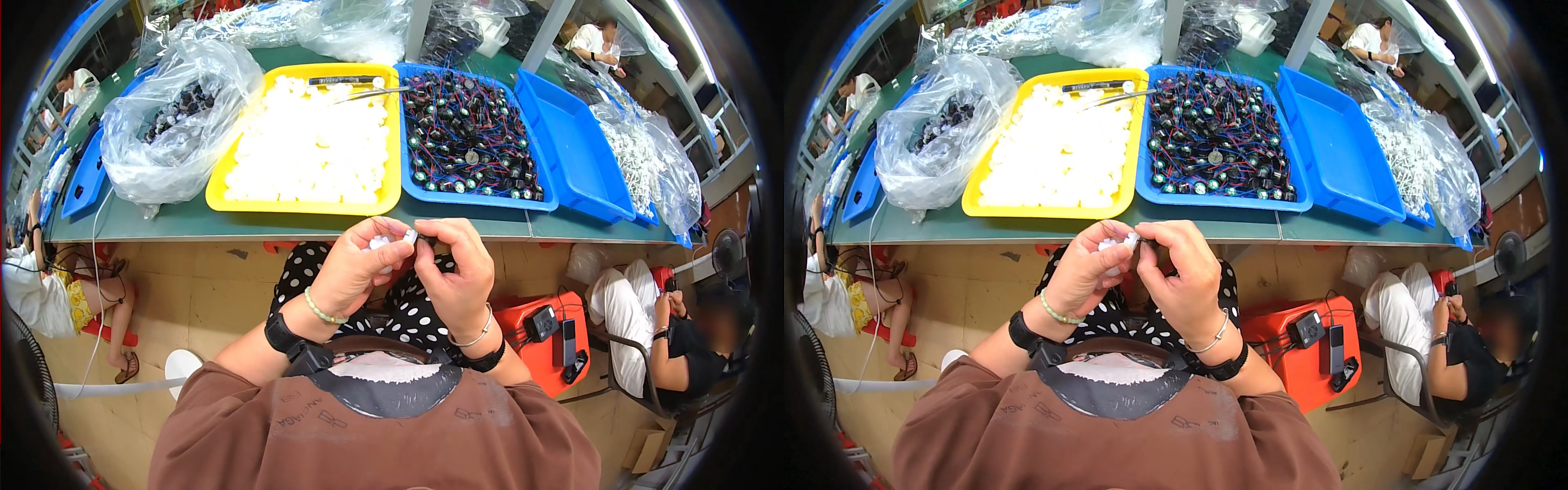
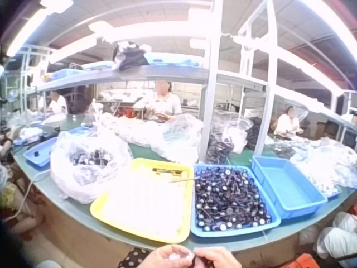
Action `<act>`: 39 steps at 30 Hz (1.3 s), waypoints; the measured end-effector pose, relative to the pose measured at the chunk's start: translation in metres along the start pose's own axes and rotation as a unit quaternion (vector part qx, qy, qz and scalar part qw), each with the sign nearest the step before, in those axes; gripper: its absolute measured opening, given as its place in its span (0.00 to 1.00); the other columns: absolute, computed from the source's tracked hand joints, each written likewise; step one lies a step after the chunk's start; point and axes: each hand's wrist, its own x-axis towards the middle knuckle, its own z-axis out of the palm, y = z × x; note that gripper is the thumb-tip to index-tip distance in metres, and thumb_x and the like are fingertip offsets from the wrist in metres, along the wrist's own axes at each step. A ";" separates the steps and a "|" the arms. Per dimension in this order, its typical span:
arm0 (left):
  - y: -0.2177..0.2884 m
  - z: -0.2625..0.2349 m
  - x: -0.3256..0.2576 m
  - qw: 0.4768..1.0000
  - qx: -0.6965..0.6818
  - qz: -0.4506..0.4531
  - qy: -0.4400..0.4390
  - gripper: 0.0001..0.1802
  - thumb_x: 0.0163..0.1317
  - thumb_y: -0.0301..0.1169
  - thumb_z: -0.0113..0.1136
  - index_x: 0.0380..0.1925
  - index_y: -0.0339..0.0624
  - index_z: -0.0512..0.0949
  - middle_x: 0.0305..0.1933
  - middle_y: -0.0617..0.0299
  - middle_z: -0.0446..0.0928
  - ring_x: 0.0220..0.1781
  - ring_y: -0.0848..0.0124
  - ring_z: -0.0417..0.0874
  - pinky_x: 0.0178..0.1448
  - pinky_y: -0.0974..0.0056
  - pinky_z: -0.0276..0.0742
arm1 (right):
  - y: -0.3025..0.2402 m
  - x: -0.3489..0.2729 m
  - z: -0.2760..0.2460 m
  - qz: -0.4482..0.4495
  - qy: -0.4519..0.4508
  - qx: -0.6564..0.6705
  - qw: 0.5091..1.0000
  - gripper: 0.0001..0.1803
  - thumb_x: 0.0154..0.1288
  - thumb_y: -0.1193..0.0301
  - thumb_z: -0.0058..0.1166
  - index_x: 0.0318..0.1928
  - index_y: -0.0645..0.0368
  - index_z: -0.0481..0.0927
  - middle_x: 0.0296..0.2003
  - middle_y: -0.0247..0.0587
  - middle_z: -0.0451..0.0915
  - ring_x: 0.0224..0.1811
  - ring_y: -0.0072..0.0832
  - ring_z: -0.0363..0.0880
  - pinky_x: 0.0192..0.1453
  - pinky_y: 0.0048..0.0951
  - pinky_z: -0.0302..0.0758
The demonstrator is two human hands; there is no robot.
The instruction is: The recorder is assembling small electronic components, specifically inserting small black cylindrical parts into white plastic housings.
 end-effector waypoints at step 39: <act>-0.003 -0.001 -0.008 0.999 0.006 -0.025 -0.032 0.11 0.62 0.28 0.59 0.45 0.44 0.74 0.34 0.71 0.73 0.28 0.86 0.68 0.24 0.82 0.59 | -0.007 -0.009 -0.001 0.043 0.026 0.052 0.997 0.12 0.51 0.84 0.59 0.38 0.62 0.79 0.35 0.41 0.79 0.31 0.25 0.78 0.32 0.20 0.73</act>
